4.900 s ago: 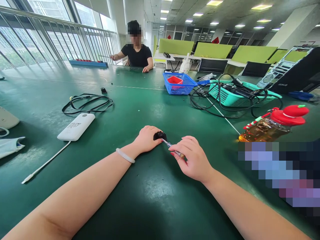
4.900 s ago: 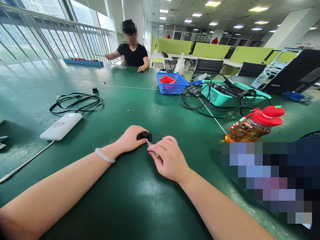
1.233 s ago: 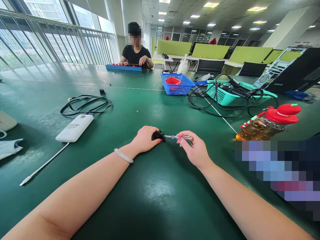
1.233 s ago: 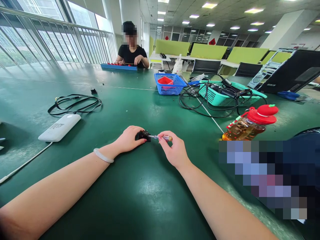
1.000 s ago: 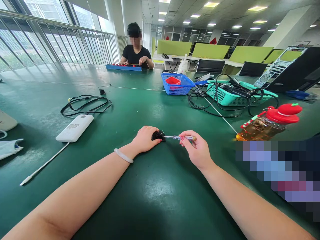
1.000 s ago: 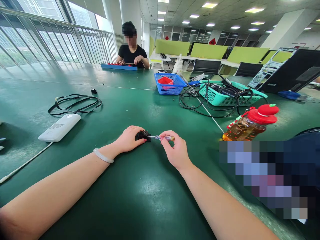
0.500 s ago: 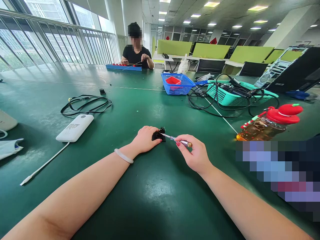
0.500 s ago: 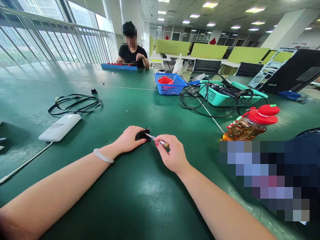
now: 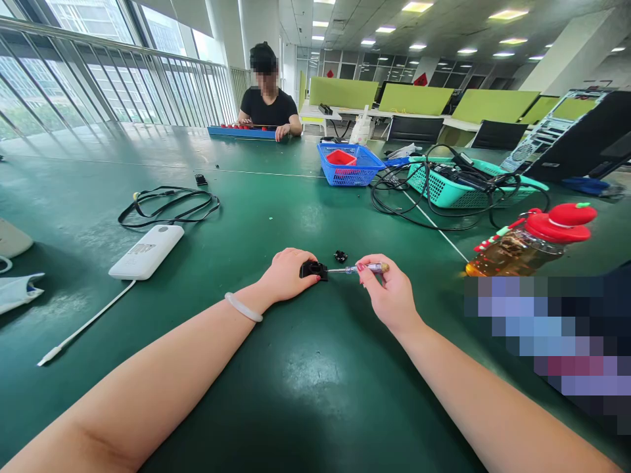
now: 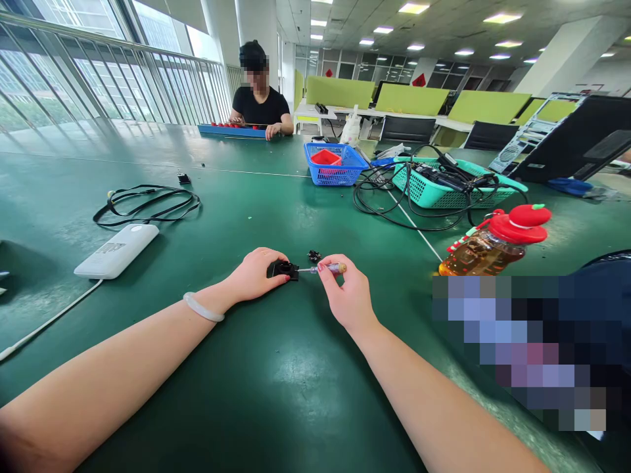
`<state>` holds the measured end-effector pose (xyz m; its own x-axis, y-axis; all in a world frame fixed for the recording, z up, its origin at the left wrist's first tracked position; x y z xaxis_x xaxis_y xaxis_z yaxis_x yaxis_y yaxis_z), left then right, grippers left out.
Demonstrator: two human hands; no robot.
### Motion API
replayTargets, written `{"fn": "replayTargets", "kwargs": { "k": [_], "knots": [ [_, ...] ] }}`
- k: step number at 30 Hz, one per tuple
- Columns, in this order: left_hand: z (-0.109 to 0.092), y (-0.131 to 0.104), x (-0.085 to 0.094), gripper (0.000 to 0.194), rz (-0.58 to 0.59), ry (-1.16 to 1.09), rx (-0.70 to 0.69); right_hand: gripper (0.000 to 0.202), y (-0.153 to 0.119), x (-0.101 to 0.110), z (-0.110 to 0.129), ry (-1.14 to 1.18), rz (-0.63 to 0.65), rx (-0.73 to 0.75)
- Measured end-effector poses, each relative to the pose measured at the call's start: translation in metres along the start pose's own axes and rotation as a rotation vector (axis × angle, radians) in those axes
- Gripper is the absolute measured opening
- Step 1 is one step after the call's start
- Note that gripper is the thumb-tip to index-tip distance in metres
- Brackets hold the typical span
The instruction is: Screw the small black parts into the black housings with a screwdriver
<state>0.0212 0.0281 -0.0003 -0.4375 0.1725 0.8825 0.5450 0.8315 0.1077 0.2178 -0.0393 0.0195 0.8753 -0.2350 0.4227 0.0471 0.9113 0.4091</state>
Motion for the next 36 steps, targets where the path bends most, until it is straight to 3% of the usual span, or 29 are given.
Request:
{"fn": "replayTargets", "kwargs": {
  "k": [6,16,21,29,36],
  "knots": [
    [0.001,0.001,0.0,0.028,0.003,-0.006,-0.012,0.028,0.001,-0.002,-0.009,0.069,0.021,-0.08],
    [0.0,0.002,0.001,0.031,0.012,-0.033,-0.025,0.031,0.001,-0.003,-0.01,0.062,0.034,-0.074],
    [0.0,0.002,0.001,0.036,0.027,-0.047,-0.032,0.029,0.002,-0.004,-0.004,-0.051,0.088,-0.024],
    [-0.003,0.0,0.002,0.037,0.045,-0.06,-0.015,0.025,-0.005,0.003,0.003,0.006,-0.043,0.015],
    [-0.003,0.002,0.0,0.039,0.042,-0.044,-0.058,0.013,-0.008,-0.001,0.012,-0.023,0.065,0.101]
  ]
}}
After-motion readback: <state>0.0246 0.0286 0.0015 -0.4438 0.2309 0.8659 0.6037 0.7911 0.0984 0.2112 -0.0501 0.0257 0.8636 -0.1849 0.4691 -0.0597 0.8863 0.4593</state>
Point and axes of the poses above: each hand's wrist, its own y-axis towards the middle knuckle, its own x-axis out of the back of the hand, z = x × y, the point moved 4 cm from there along y, towards the middle knuckle, and after that the axes turned 5 degrees about z, right-handed, at the moved point
